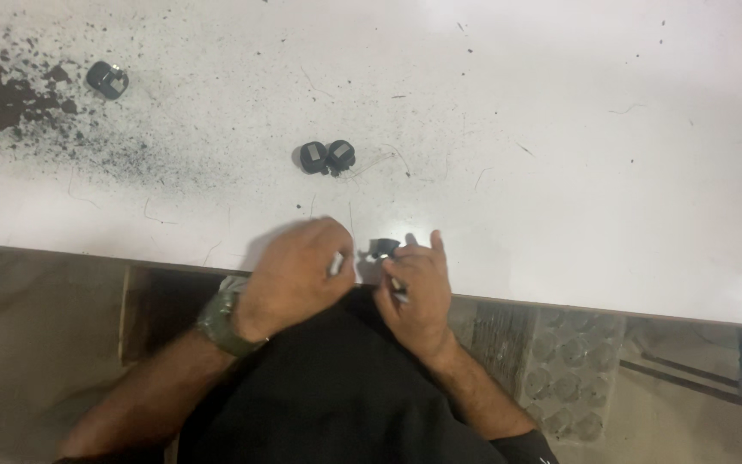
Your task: The person sits at a white workbench and fits black hub inserts into toothed blade discs one at a time, pressing each insert into place by hand and using a small stick to seat it, then sets the finished blade aside and picks up the next disc.
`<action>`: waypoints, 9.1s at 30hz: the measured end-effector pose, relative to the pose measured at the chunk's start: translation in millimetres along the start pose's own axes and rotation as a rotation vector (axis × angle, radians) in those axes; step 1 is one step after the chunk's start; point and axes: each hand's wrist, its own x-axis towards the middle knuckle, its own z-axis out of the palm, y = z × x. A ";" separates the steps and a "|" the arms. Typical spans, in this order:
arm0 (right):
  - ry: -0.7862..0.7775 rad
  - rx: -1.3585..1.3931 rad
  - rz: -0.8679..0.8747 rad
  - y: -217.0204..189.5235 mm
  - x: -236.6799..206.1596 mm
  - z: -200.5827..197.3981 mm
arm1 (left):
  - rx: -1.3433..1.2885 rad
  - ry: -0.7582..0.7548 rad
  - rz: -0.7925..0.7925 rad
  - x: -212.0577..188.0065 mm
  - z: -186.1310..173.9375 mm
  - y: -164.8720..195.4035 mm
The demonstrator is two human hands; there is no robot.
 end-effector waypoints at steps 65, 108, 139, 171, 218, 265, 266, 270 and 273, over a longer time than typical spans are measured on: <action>0.013 0.185 0.016 -32.9 -12.6 -6.7 | 0.077 0.208 0.078 -47.5 6.9 8.6; -0.051 0.116 -0.116 -27.1 -9.6 13.1 | 0.010 0.281 0.128 -39.6 21.8 -12.5; -0.209 -0.111 0.068 -39.7 30.3 -5.7 | 0.009 0.177 0.112 -23.7 -1.5 -0.4; -0.187 -0.071 0.104 -17.4 9.1 -26.7 | -0.267 -0.159 -0.202 -18.3 1.8 13.1; -0.234 -0.190 0.093 -30.6 26.2 -12.4 | 0.018 -0.442 -0.308 18.5 -20.7 11.3; -0.114 0.094 0.006 -30.1 6.3 12.0 | 0.331 0.435 0.405 -54.7 38.1 -37.4; -0.112 0.104 0.012 -29.6 6.6 12.4 | 0.374 0.431 0.422 -54.6 38.2 -38.0; -0.126 0.111 -0.001 -28.9 6.8 11.6 | 0.361 0.427 0.444 -52.8 38.7 -38.0; -0.125 0.113 -0.013 -28.4 6.6 11.8 | 0.312 0.465 0.407 -49.8 38.7 -35.9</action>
